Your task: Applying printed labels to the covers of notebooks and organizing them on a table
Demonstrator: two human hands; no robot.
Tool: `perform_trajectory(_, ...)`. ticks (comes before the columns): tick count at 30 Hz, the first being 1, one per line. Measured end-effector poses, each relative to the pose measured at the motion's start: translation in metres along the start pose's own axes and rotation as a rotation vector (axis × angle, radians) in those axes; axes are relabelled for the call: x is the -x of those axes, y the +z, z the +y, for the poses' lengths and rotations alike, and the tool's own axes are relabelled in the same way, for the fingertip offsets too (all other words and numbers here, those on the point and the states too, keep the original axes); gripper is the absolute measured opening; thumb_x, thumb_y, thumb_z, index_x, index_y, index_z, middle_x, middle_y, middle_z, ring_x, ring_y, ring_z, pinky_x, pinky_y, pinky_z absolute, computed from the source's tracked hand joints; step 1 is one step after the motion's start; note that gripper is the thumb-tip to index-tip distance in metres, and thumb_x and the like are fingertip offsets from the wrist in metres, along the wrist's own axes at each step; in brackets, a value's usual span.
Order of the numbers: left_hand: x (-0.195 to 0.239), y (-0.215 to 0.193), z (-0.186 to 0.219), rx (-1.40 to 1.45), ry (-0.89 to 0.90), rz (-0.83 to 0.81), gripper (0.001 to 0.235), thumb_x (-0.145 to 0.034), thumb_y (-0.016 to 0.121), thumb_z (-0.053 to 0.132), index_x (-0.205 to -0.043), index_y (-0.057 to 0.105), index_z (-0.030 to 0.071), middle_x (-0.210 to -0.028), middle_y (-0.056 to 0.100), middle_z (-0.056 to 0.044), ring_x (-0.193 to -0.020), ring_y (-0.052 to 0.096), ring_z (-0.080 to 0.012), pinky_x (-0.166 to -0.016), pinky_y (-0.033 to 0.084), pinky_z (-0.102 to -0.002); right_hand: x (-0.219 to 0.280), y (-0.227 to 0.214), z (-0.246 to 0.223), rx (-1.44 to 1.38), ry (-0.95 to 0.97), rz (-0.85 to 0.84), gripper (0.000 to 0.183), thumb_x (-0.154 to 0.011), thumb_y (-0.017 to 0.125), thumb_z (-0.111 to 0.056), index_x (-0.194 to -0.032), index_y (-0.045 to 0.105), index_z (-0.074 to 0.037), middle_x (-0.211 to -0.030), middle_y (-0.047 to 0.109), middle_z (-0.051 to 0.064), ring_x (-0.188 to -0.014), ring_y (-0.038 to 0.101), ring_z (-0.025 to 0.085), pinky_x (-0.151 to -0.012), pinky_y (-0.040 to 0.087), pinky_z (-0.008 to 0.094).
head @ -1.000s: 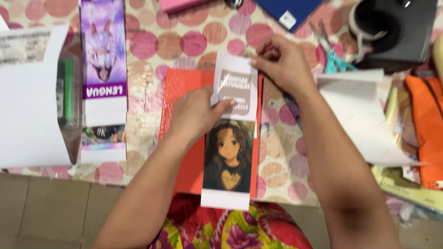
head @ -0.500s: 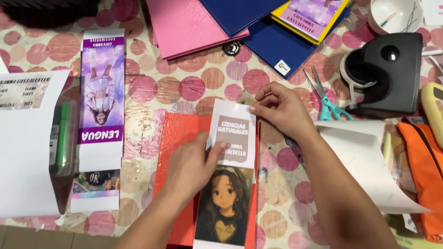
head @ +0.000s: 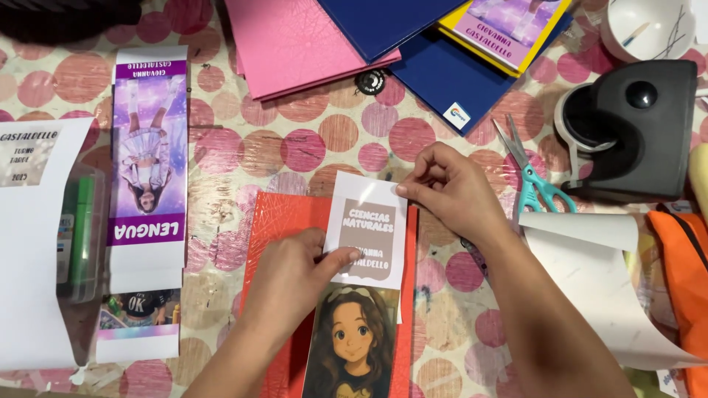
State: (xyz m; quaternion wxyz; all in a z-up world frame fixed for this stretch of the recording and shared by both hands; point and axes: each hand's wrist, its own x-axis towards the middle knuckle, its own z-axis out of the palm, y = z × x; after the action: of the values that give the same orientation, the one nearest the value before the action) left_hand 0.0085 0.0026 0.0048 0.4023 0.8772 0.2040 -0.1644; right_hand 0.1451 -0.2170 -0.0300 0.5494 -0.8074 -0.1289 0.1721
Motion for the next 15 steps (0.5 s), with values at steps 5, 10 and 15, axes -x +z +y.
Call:
perform_trajectory(5,-0.009,0.016,-0.017,-0.242,0.094,0.030,0.055,-0.088,0.074,0.062,-0.079,0.067,0.008,-0.072,0.069,-0.012,-0.068,0.066,-0.0359,-0.062,0.045,-0.048,0.001,-0.001,-0.013,0.023,0.042,-0.013,0.031,-0.085,0.083,-0.007,-0.088,0.053,-0.014,-0.082,0.076,0.002,-0.077,0.068,0.007,-0.071,0.052,0.023)
perform_trajectory(10,-0.007,0.016,-0.013,-0.266,0.098,0.025,0.052,-0.091,0.073,0.059,-0.082,0.067,0.008,-0.077,0.072,-0.011,-0.067,0.067,-0.0341,-0.059,0.049,-0.047,0.001,-0.001,-0.016,0.099,0.072,0.004,0.030,-0.085,0.084,-0.009,-0.088,0.054,-0.014,-0.083,0.077,0.001,-0.080,0.071,0.008,-0.072,0.052,0.024)
perform_trajectory(15,-0.004,0.011,-0.001,-0.166,0.037,0.027,0.065,-0.084,0.079,0.052,-0.131,0.044,0.023,-0.059,0.071,0.000,-0.065,0.073,-0.0353,-0.059,0.050,-0.048,0.000,0.000,-0.010,0.098,0.046,0.015,0.031,-0.086,0.084,-0.007,-0.087,0.054,-0.014,-0.081,0.075,0.000,-0.078,0.070,0.006,-0.069,0.051,0.023)
